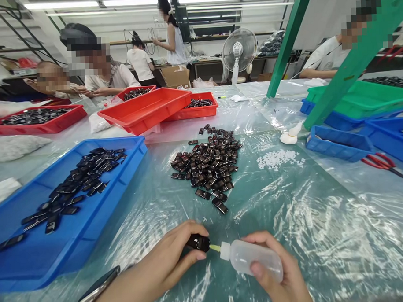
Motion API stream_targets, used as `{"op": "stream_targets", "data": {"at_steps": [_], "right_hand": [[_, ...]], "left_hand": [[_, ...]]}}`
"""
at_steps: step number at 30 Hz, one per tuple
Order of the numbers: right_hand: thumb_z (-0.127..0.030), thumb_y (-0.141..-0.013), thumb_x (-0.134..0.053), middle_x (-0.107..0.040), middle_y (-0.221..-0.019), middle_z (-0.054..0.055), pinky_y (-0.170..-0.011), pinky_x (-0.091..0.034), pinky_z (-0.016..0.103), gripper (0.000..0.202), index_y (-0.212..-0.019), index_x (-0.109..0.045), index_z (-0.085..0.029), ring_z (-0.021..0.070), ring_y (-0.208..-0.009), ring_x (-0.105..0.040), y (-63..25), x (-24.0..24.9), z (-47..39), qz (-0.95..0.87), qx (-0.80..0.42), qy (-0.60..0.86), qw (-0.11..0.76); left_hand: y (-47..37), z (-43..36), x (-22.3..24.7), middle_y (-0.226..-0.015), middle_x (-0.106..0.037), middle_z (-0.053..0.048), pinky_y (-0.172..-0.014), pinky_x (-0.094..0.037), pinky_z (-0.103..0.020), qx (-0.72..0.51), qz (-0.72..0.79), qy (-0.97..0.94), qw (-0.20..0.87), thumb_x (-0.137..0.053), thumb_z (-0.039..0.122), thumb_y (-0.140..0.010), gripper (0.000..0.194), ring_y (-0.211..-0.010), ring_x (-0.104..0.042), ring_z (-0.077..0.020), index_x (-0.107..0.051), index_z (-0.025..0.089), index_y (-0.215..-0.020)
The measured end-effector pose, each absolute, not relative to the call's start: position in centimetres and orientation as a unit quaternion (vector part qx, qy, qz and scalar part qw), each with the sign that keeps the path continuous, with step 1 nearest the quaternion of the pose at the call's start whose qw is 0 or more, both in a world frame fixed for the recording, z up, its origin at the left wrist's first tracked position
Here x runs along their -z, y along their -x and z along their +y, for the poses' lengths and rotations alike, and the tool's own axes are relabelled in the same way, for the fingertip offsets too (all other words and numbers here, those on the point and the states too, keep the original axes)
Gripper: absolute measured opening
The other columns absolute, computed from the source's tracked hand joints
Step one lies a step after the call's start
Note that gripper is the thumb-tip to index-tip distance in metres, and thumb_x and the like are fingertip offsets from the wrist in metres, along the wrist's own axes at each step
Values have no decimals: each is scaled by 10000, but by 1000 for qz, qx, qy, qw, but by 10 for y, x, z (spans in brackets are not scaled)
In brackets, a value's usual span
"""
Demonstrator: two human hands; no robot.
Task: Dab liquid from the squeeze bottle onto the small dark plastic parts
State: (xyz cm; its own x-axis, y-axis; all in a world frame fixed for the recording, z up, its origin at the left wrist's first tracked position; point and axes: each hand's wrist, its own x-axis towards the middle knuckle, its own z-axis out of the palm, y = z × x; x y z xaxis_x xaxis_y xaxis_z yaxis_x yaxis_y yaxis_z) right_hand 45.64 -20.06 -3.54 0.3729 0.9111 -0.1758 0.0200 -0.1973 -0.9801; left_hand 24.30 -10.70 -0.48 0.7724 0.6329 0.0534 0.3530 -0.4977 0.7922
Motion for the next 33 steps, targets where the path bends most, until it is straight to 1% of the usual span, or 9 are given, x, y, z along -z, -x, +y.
{"op": "stream_targets", "data": {"at_steps": [2,5,12,18,21,24,30,33], "right_hand": [[-736,-633,-687,-620,-730,1,-474,-398,213,445,-799,-726,-325,143,-534,-524,-458,37,-200,-364,-435,631,529],[-730,-621,-704,-614,-718,-12,-479,-381,208,425,-800,-725,-346,134,-531,-516,-458,37,-200,-361,-435,625,539],[-727,-617,-708,-622,-716,6,-484,-401,223,447,-761,-727,-304,156,-558,-548,-456,30,-201,-360,-408,649,532],[-724,-598,-727,-628,-717,3,-462,-368,222,438,-732,-726,-307,140,-524,-501,-458,32,-199,-352,-406,651,536],[-737,-574,-733,-602,-694,0,-454,-351,219,460,-742,-737,-310,135,-515,-478,-459,33,-199,-353,-408,649,536],[-738,-563,-740,-575,-678,-13,-455,-336,199,454,-738,-736,-319,111,-503,-459,-459,32,-199,-348,-414,653,530],[-744,-564,-735,-606,-728,-15,-484,-350,199,444,-754,-737,-343,114,-537,-499,-463,29,-197,-371,-399,658,521],[-750,-569,-729,-625,-713,-22,-495,-359,206,441,-761,-732,-353,118,-535,-500,-465,27,-196,-389,-387,659,515]], "left_hand": [[-243,-107,5,-1068,-625,-70,-819,-490,-318,-170,281,-858,395,-479,324,-1010,167,-961,-614,-216,-525,224,-1137],[-243,-108,5,-1053,-616,-70,-821,-485,-313,-164,273,-872,373,-473,330,-1013,175,-959,-609,-213,-507,214,-1140],[-243,-109,2,-1006,-623,-81,-802,-483,-313,-168,261,-884,350,-446,334,-1023,177,-925,-617,-214,-508,196,-1115],[-244,-109,0,-972,-627,-77,-773,-479,-314,-170,258,-889,337,-419,338,-1031,187,-885,-606,-214,-508,195,-1112],[-244,-110,3,-945,-611,-66,-725,-481,-312,-191,246,-892,328,-396,342,-1038,190,-838,-584,-203,-492,195,-1109],[-244,-110,6,-933,-594,-61,-693,-485,-310,-210,234,-892,326,-365,358,-1045,216,-818,-569,-197,-475,183,-1105],[-244,-111,8,-949,-593,-57,-691,-485,-306,-220,239,-890,321,-371,368,-1045,215,-845,-577,-199,-457,183,-1114],[-244,-111,10,-971,-595,-59,-703,-486,-309,-230,237,-889,318,-362,367,-1048,215,-856,-581,-197,-449,181,-1113]]}}
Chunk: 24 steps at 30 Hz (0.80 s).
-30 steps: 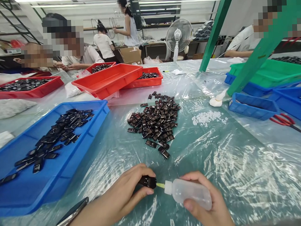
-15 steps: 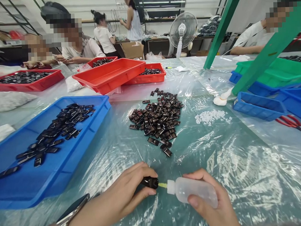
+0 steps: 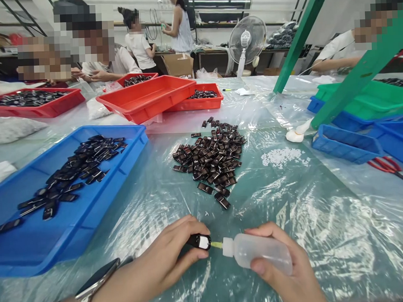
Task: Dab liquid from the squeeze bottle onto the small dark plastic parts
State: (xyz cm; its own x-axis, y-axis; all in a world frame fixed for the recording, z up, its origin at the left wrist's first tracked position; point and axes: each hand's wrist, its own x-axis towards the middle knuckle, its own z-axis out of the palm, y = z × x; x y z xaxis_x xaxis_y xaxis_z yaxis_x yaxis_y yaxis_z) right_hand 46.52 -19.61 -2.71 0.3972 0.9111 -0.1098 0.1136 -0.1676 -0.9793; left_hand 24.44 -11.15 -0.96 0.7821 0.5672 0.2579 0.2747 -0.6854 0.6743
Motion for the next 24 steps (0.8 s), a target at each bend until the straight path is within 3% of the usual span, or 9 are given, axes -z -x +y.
{"op": "stream_targets", "data": {"at_steps": [24], "right_hand": [[-775,-520,-729,-648,-698,-38,-462,-390,181,462,-723,-728,-360,111,-516,-522,-461,1,-191,-389,-366,697,480]], "left_hand": [[-245,-113,9,-940,-604,-65,-687,-519,-332,-261,230,-885,311,-367,359,-1044,223,-806,-583,-194,-464,164,-1095]]}}
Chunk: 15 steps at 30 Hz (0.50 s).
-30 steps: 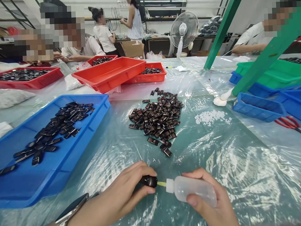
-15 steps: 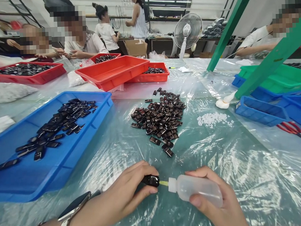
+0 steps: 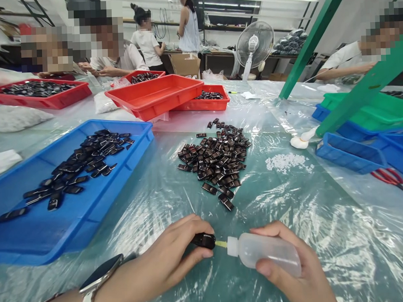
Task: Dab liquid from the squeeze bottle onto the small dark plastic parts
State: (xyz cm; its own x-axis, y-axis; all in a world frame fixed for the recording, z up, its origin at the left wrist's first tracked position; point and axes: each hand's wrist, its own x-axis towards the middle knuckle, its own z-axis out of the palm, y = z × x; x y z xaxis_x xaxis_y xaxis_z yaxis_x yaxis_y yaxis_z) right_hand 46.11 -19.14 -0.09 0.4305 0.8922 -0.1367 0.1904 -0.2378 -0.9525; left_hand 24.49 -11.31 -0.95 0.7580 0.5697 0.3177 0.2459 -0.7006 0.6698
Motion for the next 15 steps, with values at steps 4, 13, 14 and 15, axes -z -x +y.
{"op": "stream_targets", "data": {"at_steps": [4,13,14,15], "right_hand": [[-773,-512,-736,-638,-687,-29,-463,-382,196,477,-723,-729,-345,123,-518,-510,-461,0,-191,-387,-368,698,478],[-768,-552,-721,-638,-713,-9,-464,-384,215,482,-730,-724,-320,138,-533,-515,-463,4,-192,-405,-362,693,474],[-762,-560,-721,-635,-710,-8,-459,-382,215,475,-733,-724,-320,139,-533,-518,-463,4,-192,-408,-360,692,475],[-757,-569,-720,-634,-708,-6,-453,-379,217,469,-736,-724,-318,141,-530,-515,-464,5,-192,-410,-360,691,475]], "left_hand": [[-245,-112,10,-930,-601,-61,-685,-516,-326,-267,226,-884,310,-374,341,-1045,208,-800,-580,-190,-468,160,-1087],[-245,-112,9,-929,-610,-66,-681,-520,-321,-260,231,-887,304,-355,351,-1048,229,-793,-578,-187,-476,160,-1086],[-245,-112,9,-935,-610,-67,-683,-519,-322,-258,231,-887,305,-358,351,-1048,227,-798,-579,-189,-475,161,-1090],[-245,-113,9,-938,-609,-68,-686,-518,-323,-258,230,-887,306,-360,350,-1047,225,-802,-580,-191,-473,162,-1094]]}}
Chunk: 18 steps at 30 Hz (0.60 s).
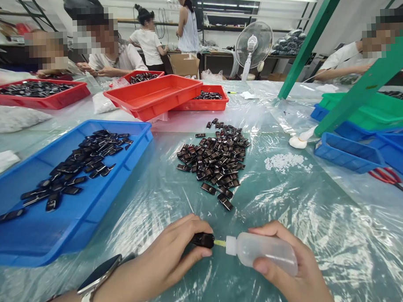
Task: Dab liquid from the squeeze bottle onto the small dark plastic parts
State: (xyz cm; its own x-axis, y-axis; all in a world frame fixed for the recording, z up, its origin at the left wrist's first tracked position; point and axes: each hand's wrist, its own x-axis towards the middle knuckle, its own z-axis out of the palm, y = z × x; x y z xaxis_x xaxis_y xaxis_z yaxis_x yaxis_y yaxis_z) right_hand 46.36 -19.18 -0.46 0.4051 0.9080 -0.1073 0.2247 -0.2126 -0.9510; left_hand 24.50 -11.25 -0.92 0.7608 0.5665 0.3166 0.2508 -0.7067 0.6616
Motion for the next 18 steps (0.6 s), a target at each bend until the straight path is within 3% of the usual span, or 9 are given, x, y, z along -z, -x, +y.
{"op": "stream_targets", "data": {"at_steps": [18], "right_hand": [[-739,-640,-686,-611,-700,-22,-451,-393,225,428,-749,-699,-326,154,-540,-531,-468,8,-190,-446,-367,672,463]], "left_hand": [[-245,-112,10,-920,-611,-63,-672,-509,-312,-257,232,-890,297,-363,350,-1046,219,-788,-580,-187,-475,167,-1090]]}}
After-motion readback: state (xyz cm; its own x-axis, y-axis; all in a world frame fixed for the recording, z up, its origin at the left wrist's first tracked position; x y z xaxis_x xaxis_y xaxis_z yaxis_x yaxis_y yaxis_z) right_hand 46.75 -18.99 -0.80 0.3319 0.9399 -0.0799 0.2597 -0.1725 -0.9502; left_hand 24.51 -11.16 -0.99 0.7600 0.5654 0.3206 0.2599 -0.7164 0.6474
